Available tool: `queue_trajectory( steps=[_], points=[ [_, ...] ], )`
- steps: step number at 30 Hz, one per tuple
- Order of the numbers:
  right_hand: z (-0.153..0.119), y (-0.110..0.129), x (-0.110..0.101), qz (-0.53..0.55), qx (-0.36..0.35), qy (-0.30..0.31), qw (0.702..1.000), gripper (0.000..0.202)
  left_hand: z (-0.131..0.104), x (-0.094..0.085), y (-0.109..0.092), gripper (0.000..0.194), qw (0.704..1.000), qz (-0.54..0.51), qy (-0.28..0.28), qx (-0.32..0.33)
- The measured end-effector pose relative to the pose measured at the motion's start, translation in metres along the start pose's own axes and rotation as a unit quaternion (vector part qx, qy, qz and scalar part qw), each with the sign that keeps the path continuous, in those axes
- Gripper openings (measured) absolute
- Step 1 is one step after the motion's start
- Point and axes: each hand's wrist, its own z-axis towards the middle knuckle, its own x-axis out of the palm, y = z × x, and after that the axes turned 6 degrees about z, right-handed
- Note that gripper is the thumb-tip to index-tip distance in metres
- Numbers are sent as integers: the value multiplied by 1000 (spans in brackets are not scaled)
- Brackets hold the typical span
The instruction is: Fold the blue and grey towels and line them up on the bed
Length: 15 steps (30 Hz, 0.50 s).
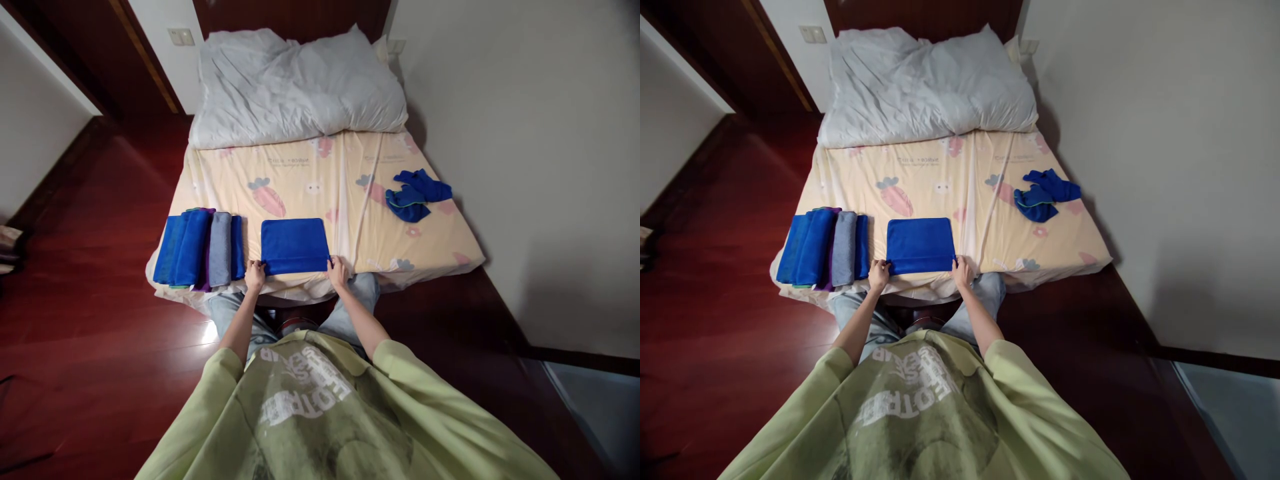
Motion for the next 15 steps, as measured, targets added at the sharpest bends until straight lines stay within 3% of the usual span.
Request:
queue_trajectory(
  steps=[9,15],
  points=[
    [-4,7,-5,-105,-155,38,982,47,-6,-5,-8,26,999,32,-10,-5],
    [1,3,-11,-152,-268,74,948,42,-5,-6,-6,22,992,65,-56,95]
  ],
)
